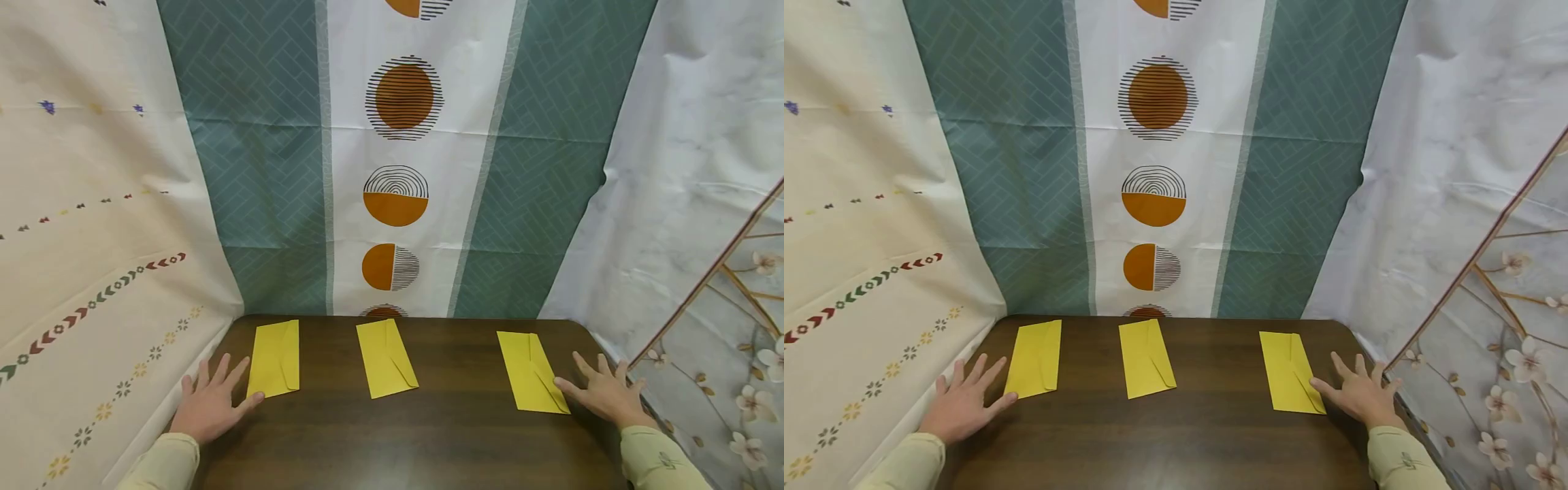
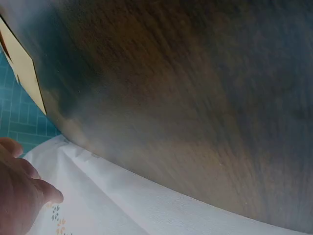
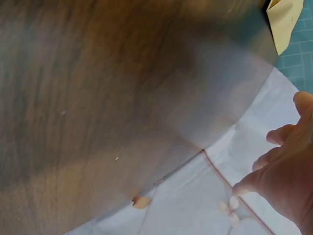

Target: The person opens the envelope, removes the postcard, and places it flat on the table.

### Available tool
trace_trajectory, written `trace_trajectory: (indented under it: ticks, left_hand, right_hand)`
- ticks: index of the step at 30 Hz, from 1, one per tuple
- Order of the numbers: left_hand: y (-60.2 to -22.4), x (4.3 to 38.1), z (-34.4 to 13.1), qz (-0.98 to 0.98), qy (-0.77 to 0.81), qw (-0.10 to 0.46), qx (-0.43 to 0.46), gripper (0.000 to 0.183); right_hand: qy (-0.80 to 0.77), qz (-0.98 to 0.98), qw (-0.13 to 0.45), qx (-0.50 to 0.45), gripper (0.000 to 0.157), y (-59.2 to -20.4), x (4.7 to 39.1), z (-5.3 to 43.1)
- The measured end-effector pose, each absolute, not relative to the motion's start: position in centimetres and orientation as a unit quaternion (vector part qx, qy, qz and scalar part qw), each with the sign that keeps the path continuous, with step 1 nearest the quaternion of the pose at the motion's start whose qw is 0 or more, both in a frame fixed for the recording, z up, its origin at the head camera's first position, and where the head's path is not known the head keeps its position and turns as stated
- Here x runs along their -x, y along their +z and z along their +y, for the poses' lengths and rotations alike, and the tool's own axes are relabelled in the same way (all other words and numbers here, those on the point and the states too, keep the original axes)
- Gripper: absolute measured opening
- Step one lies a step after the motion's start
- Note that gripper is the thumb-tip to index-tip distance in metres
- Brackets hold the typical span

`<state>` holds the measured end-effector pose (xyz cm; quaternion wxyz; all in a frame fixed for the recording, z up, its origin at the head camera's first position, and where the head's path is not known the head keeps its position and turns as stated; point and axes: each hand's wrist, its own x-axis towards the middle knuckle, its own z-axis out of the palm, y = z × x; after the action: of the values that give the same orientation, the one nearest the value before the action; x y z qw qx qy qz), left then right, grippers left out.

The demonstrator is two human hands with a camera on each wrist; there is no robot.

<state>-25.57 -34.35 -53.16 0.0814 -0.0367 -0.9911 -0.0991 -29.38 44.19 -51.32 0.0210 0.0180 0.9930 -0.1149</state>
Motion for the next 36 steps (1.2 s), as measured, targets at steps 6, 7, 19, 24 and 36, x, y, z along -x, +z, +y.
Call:
trace_trajectory:
  ticks: [6,7,19,24,36]
  left_hand:
    - [-53.0,25.7,-34.4,-0.982,-0.117,0.145,0.041,0.082]
    - [-52.9,25.8,-34.4,-0.979,-0.122,0.16,0.042,0.075]
    - [-52.4,25.4,-33.7,-0.975,-0.136,0.171,0.027,0.053]
    - [-52.4,25.5,-33.5,-0.976,-0.142,0.162,0.019,0.051]
    - [-52.3,25.0,-33.2,-0.975,-0.145,0.17,0.01,0.044]
  right_hand:
    - [-0.122,0.992,-0.043,-0.013,0.097,-51.1,30.1,43.5]
    - [-0.13,0.99,-0.052,-0.015,0.096,-51.1,30.1,43.5]
    - [-0.186,0.98,-0.062,-0.024,0.087,-50.9,30.0,43.0]
    - [-0.209,0.975,-0.077,-0.019,0.078,-51.3,30.1,43.0]
    - [-0.268,0.959,-0.096,-0.008,0.066,-51.4,30.1,41.5]
